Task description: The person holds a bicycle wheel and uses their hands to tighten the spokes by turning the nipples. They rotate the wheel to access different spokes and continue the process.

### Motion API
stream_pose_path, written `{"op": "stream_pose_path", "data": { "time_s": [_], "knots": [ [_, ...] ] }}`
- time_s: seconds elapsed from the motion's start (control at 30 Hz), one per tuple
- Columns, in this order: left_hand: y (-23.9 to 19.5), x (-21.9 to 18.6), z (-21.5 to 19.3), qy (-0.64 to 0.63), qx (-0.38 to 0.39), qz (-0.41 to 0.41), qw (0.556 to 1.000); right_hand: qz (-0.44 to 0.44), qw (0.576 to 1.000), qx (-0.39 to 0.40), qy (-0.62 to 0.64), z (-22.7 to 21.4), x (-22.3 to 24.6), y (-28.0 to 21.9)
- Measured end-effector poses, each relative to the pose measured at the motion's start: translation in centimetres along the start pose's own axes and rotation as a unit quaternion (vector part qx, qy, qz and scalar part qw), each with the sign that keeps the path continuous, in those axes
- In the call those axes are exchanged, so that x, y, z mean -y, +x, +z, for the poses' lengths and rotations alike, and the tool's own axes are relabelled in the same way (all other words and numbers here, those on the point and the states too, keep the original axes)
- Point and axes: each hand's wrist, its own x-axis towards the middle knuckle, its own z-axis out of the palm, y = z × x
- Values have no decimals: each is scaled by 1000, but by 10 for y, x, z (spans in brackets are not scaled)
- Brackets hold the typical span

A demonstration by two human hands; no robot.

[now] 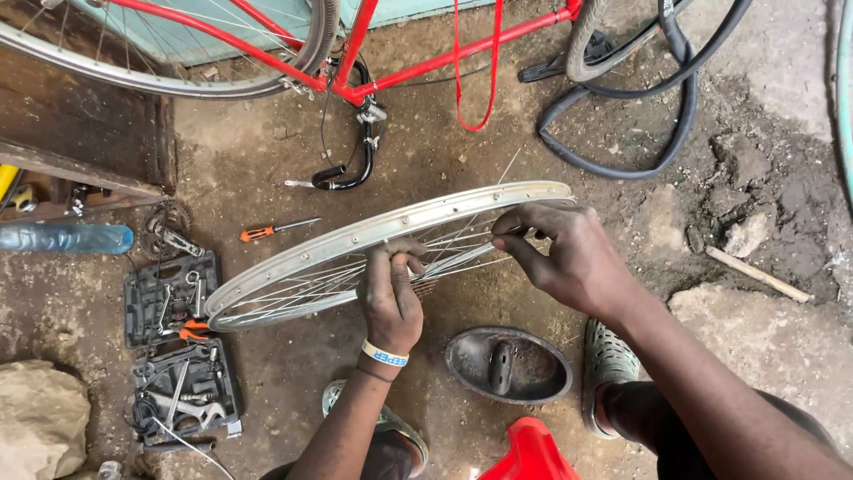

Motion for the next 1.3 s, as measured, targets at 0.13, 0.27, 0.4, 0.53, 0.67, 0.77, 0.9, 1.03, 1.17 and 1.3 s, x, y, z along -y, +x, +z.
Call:
{"op": "stream_pose_path", "data": {
  "time_s": [0.13,0.27,0.4,0.53,0.67,0.77,0.9,1.03,1.17,1.3],
  "knots": [
    [0,-1,1,1,26,0,1000,12,999,24,47,5,14,4],
    [9,-31,0,14,91,18,996,-80,994,24,76,18,26,4],
    [9,-32,-3,-17,182,0,983,-129,989,4,68,20,42,9],
    [11,-23,-5,-51,200,-15,978,-153,985,3,75,16,49,13],
    [-2,-10,-2,-42,193,-20,980,-164,984,11,72,20,46,8],
    [5,-15,-4,-22,195,0,981,-166,985,18,52,21,41,8],
    [18,-33,-12,22,187,1,982,-188,982,5,-14,23,33,8],
    [6,-11,-9,23,185,-17,982,-208,975,-70,-42,28,22,4],
    [13,-23,-12,-6,201,-25,979,-202,971,-122,-43,24,19,7],
    [12,-19,-11,2,220,-17,975,-228,966,-123,-19,25,22,15]
  ]
}}
